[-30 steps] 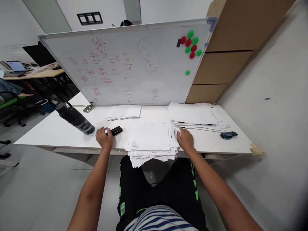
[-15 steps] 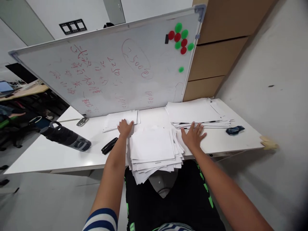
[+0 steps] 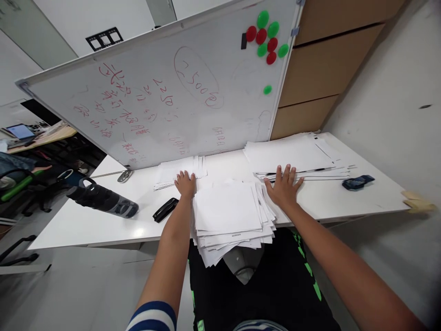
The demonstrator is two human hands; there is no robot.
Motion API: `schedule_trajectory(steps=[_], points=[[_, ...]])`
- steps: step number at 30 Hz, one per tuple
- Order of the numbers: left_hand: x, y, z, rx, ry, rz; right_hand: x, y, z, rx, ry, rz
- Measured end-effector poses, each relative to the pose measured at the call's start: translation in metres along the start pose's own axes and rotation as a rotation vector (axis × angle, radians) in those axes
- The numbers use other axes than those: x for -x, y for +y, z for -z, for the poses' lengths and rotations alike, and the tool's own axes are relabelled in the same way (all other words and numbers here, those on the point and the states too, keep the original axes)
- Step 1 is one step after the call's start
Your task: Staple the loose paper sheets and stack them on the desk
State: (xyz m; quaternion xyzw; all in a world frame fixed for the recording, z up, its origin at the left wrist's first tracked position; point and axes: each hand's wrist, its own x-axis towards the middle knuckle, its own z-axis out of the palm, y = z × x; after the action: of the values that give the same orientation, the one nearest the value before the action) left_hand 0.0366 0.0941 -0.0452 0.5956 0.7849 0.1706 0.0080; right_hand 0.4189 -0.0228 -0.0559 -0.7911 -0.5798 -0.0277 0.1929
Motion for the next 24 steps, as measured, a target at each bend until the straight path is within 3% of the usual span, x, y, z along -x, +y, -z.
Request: schedule_trajectory(steps=[8, 24], points=[[0.0007, 0.0021, -0.0009, 0.004, 0.022, 0.000, -0.0027, 0.0009, -0.0001, 0.013, -0.100, -0.023], [0.0048, 0.0082, 0.0034, 0.032, 0.006, 0.019, -0.0016, 0.0019, 0.0009, -0.019, -0.081, -0.016]])
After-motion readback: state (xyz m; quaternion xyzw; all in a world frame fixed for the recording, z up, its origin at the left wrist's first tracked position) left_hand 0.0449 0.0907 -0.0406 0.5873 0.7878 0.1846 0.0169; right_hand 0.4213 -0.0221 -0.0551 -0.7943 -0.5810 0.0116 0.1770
